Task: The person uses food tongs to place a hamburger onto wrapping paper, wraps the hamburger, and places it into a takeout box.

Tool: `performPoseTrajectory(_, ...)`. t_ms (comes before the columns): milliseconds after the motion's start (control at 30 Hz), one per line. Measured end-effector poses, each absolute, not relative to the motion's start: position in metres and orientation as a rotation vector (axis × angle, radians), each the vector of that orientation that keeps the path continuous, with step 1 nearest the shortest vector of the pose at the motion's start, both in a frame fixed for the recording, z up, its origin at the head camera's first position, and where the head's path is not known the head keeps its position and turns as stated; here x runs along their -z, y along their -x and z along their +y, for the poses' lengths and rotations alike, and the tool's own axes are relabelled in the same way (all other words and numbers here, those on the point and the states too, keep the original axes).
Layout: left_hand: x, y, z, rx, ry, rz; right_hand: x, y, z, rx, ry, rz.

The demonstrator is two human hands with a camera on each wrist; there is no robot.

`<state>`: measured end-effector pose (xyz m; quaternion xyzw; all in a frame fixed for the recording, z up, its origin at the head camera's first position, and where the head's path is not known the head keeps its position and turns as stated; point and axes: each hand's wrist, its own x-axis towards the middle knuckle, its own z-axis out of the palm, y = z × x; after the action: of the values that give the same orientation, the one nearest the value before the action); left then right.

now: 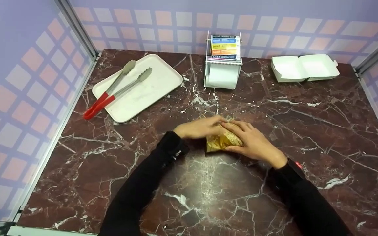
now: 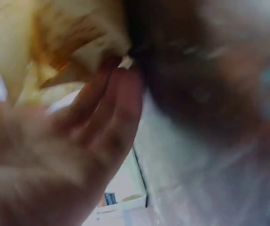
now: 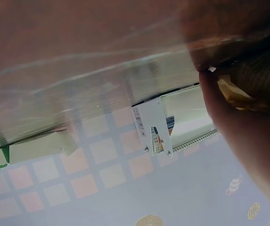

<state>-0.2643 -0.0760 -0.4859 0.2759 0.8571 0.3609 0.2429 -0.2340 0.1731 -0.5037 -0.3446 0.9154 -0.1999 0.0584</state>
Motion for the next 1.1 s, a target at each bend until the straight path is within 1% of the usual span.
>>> performPoseTrajectory(167, 0.488, 0.262, -0.072, -0.768, -0.822, 2.438, 0.504, 0.235, 0.170, 0.671, 0.959, 2.765)
performPoseTrajectory(333, 0.489, 0.261, -0.068, -0.775, -0.804, 2.467, 0.500, 0.239, 0.166, 0.801, 0.754, 2.710)
performPoseTrajectory(433, 0.490, 0.260, -0.066, -0.799, -0.808, 2.469, 0.497, 0.241, 0.164, 0.845, 0.684, 2.679)
performPoseTrajectory(833, 0.493, 0.259, -0.060, -0.756, -0.819, 2.546, 0.495, 0.244, 0.165, 0.861, 0.675, 2.640)
performPoseTrajectory(1100, 0.491, 0.256, -0.054, -0.742, -0.833, 2.549, 0.496, 0.241, 0.165, 0.888, 0.764, 2.683)
